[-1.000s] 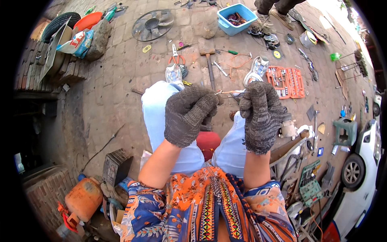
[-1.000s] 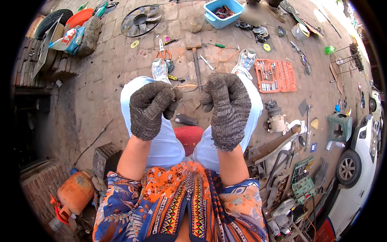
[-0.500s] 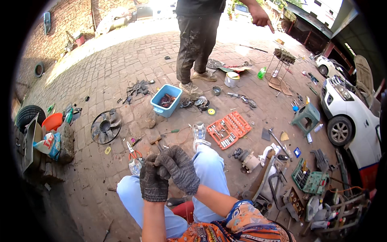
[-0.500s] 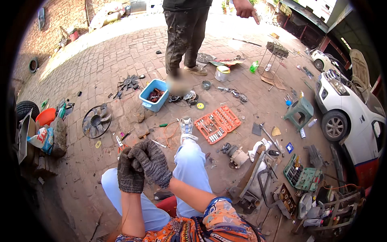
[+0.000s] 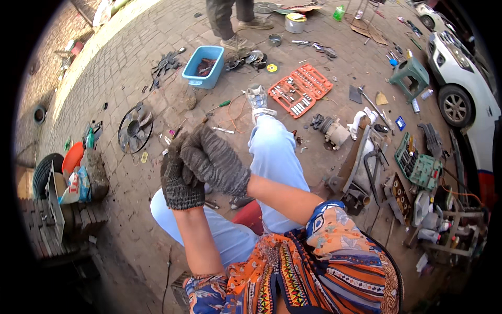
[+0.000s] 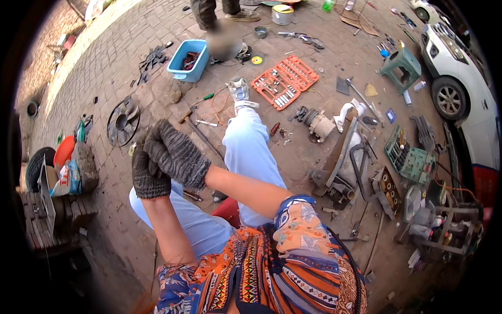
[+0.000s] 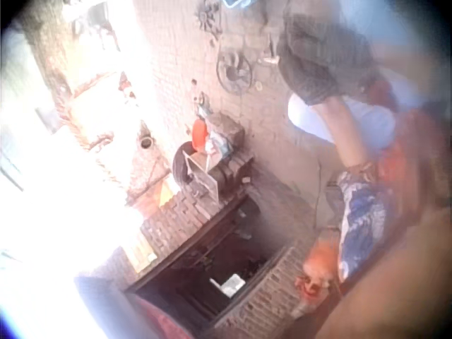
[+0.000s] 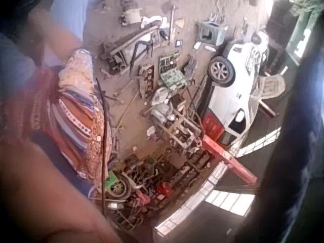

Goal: The person sits on a low stool in a cluttered outdoor workshop, stripping the insulation off black and red wires using a knife and pliers. They then twist the exposed copper strands together and use a hammer to flatten the connection.

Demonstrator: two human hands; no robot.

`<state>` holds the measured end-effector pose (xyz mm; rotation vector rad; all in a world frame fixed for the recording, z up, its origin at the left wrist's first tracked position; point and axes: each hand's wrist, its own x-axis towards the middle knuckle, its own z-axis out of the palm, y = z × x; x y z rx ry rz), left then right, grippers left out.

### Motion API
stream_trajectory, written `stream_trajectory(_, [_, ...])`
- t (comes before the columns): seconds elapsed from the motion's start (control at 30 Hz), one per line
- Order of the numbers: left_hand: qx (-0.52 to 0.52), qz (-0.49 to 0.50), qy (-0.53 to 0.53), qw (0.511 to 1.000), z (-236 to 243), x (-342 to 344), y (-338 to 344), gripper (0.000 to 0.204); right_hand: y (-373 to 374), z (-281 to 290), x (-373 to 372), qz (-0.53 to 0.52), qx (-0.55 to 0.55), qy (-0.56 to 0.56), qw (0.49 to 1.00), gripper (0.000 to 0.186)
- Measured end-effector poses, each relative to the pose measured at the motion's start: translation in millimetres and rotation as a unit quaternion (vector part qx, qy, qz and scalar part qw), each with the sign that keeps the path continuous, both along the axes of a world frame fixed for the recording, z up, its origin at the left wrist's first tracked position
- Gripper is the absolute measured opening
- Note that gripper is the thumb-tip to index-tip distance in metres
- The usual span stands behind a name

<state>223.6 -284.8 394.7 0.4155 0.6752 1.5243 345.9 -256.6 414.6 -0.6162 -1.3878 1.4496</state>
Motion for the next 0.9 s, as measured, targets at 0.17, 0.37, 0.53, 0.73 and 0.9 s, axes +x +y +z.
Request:
stream_trajectory(0.17, [0.001, 0.115, -0.023, 0.993, 11.9, -20.7, 11.6, 0.026, -22.9, -25.5, 0.6, -0.011, -0.139, -0.029, 0.990, 0.006])
stream_trajectory(0.37, [-0.116, 0.203, -0.010, 0.972, 0.1, -88.2, 33.6, 0.018, -66.9, -48.3, 28.8, 0.064, -0.320, -0.013, 0.945, 0.007])
stream_trajectory(0.53, [-0.083, 0.266, 0.069, 0.958, -1.3, -172.8, 63.2, 0.015, -95.6, -55.5, 74.7, 0.170, -0.408, 0.062, 0.895, 0.007])
stream_trajectory(0.73, [-0.142, 0.395, 0.145, 0.896, -1.1, -262.0, 85.1, 0.015, -133.2, -71.8, 119.5, 0.104, -0.290, -0.184, 0.934, 0.011])
stream_trajectory(0.9, [-0.105, 0.530, 0.194, 0.819, -25.7, -379.2, 72.9, 0.014, -132.6, -34.5, 158.6, 0.106, -0.463, -0.084, 0.876, 0.008])
